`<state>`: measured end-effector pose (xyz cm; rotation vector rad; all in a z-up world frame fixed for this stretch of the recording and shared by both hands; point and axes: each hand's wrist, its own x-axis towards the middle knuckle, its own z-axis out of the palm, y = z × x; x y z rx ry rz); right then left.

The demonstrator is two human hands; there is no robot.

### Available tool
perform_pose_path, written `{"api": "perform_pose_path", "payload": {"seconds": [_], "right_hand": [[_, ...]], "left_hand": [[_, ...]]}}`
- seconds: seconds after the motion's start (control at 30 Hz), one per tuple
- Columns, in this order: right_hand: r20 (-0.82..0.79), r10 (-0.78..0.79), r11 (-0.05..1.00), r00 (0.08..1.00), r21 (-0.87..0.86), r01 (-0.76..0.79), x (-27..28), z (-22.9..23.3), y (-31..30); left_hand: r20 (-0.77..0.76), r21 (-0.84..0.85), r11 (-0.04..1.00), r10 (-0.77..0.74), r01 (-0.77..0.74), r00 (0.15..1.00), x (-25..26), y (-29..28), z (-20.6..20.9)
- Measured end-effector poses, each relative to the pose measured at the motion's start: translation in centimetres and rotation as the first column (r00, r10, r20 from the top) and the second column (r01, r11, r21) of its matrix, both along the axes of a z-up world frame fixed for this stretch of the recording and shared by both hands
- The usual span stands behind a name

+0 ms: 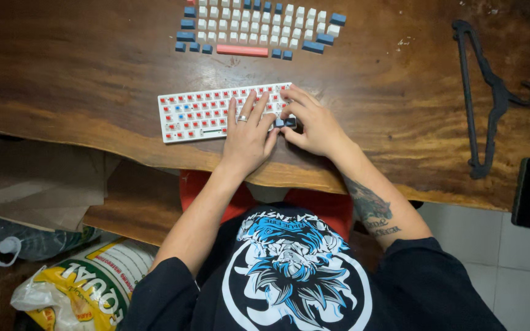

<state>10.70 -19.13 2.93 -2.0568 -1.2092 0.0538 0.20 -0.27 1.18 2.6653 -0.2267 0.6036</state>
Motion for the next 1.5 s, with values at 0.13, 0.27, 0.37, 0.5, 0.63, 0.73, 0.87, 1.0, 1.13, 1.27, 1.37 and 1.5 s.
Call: {"api": "perform_pose_path", "payload": {"seconds": [0.13,0.27,0.37,0.5,0.63,0.73,0.87,1.0,1.13,1.27,1.37,1.5], "right_hand": [[0.041,0.04,0.998,0.998,-0.049,-0.038,1.2,0.1,0.1],[0.045,0.027,0.999,0.999,0.042,-0.029,0.6,-0.2,0.2],[-0.008,0.011,0.996,1.0,0.088,-0.01,0.1,-0.5,0.0],[-0.022,0.018,0.994,1.0,0.111,-0.015,0.4,-0.6,-0.1],[-0.033,0.027,0.992,0.999,0.12,-0.023,0.5,-0.5,-0.1],[-0.033,0.026,0.992,0.999,0.126,-0.022,0.6,-0.5,-0.1],[-0.004,0.016,0.99,1.0,0.14,-0.015,0.5,-0.5,0.0],[0.036,0.007,0.991,0.999,0.13,-0.011,0.2,-0.5,0.1],[0.059,0.01,0.993,0.998,0.118,-0.017,0.3,-0.3,0.0],[0.087,0.032,0.993,0.996,0.111,-0.041,0.2,0.0,0.0],[0.07,0.043,0.994,0.997,0.093,-0.049,0.1,0.5,-0.1],[0.024,0.077,0.995,0.997,0.056,-0.078,-0.2,0.8,-0.1]], "left_hand": [[-0.018,-0.006,1.0,0.017,-0.017,1.0,0.2,-0.2,0.0],[-0.021,0.0,1.0,0.016,-0.016,1.0,0.2,-0.1,0.2],[-0.026,-0.001,1.0,0.023,-0.023,0.999,0.1,-0.2,0.3],[-0.045,-0.005,1.0,0.026,-0.026,0.999,0.1,-0.2,0.5],[-0.048,-0.005,1.0,0.031,-0.031,0.998,0.1,-0.3,0.5],[-0.045,-0.003,0.999,0.033,-0.033,0.998,0.2,-0.3,0.4],[-0.031,-0.003,1.0,0.03,-0.03,0.999,0.1,-0.2,0.3],[-0.018,0.003,1.0,0.025,-0.025,1.0,0.1,-0.2,0.2],[-0.005,-0.006,1.0,0.022,-0.022,1.0,0.3,-0.2,0.1],[-0.002,-0.024,1.0,0.015,-0.015,1.0,0.0,-0.1,0.0],[0.019,-0.023,1.0,0.004,-0.004,1.0,0.0,-0.1,-0.1],[0.027,-0.003,1.0,0.005,-0.005,1.0,0.1,-0.1,-0.4]]}}
